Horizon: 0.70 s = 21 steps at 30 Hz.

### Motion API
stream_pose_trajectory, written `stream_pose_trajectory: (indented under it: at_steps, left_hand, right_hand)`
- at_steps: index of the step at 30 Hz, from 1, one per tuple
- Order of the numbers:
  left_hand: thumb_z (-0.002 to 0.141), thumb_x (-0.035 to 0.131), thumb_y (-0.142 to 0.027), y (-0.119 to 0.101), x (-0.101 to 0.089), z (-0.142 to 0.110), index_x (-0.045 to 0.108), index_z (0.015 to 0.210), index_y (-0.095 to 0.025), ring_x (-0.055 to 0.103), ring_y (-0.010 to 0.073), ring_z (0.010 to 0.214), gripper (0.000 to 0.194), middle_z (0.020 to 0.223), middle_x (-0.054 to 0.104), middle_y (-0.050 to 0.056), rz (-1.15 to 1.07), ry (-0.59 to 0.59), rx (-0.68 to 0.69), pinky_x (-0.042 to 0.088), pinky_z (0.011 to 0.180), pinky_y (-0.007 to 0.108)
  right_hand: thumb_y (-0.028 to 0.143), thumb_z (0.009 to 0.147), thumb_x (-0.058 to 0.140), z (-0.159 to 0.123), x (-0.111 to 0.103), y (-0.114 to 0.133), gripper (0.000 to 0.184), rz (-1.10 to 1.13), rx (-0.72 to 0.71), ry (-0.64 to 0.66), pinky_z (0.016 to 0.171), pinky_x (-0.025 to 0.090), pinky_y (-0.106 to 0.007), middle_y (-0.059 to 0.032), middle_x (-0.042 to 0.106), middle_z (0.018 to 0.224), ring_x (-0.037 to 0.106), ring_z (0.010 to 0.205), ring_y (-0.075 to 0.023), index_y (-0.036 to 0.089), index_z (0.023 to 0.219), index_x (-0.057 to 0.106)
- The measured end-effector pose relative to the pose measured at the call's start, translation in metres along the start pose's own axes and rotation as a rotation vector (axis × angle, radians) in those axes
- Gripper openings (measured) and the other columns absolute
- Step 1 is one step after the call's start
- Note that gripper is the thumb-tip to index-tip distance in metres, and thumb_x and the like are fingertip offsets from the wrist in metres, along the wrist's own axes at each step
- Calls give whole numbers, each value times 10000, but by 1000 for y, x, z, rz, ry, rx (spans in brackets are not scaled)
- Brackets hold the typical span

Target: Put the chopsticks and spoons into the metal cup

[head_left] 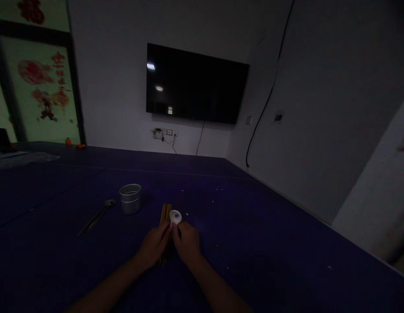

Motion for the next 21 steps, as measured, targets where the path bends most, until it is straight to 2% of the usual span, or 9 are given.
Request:
stream_pose_trajectory:
  at_steps: [3,5,9,12,15,18,21]
  left_hand:
    - [897,323,-380,-1,-3,1,558,1035,-236,614,183,897,309,974,661,58,190,-29,108,468,799,286]
    - [890,343,-349,2,-6,2,577,1017,-225,599,199,935,294,990,656,72,312,-60,147,457,841,315]
    - [876,369,-300,14,-11,5,597,1001,-193,574,224,953,281,1023,651,98,463,-90,66,435,865,365]
    - [862,401,-298,22,-12,7,589,1077,-179,563,238,1002,310,1136,625,113,482,-68,-4,420,889,384]
    - [861,408,-336,25,-9,8,571,1144,-159,557,252,1054,371,1227,582,136,467,-47,-10,407,928,406]
    - [845,432,-355,29,-5,8,554,1176,-146,542,254,1112,410,1256,564,146,411,-37,-5,396,971,402]
    - [834,446,-356,34,0,9,561,1162,-131,538,251,1132,414,1259,561,156,358,-21,-19,389,997,392]
  right_hand:
    - [293,966,255,1,0,-4,431,26,58,-57,639,383,-232,-74,667,790,616,717,-152,174,819,643]
    - [312,970,241,3,-1,-8,441,49,112,-90,615,381,-226,-70,672,774,622,695,-150,178,862,647]
    - [343,974,237,4,-3,-19,456,26,265,-100,550,355,-226,-58,673,692,621,601,-146,188,873,654]
    - [334,971,275,6,-4,-25,421,-1,307,-93,539,350,-231,-55,680,681,624,580,-152,194,875,660]
    - [290,955,341,7,-1,-29,333,14,296,-105,589,387,-238,-81,702,765,656,678,-179,177,980,653]
    - [239,928,392,6,5,-32,305,35,288,-110,654,423,-251,-128,705,888,666,790,-204,134,1116,608]
    - [209,911,414,5,11,-35,317,9,306,-77,684,442,-265,-162,699,911,667,828,-222,100,1148,594]
Point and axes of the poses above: each hand's wrist, its own z-axis towards the middle knuckle, its own x-axis out of the palm, y = z × x, the point moved 4 cm from there along z, towards the middle knuckle
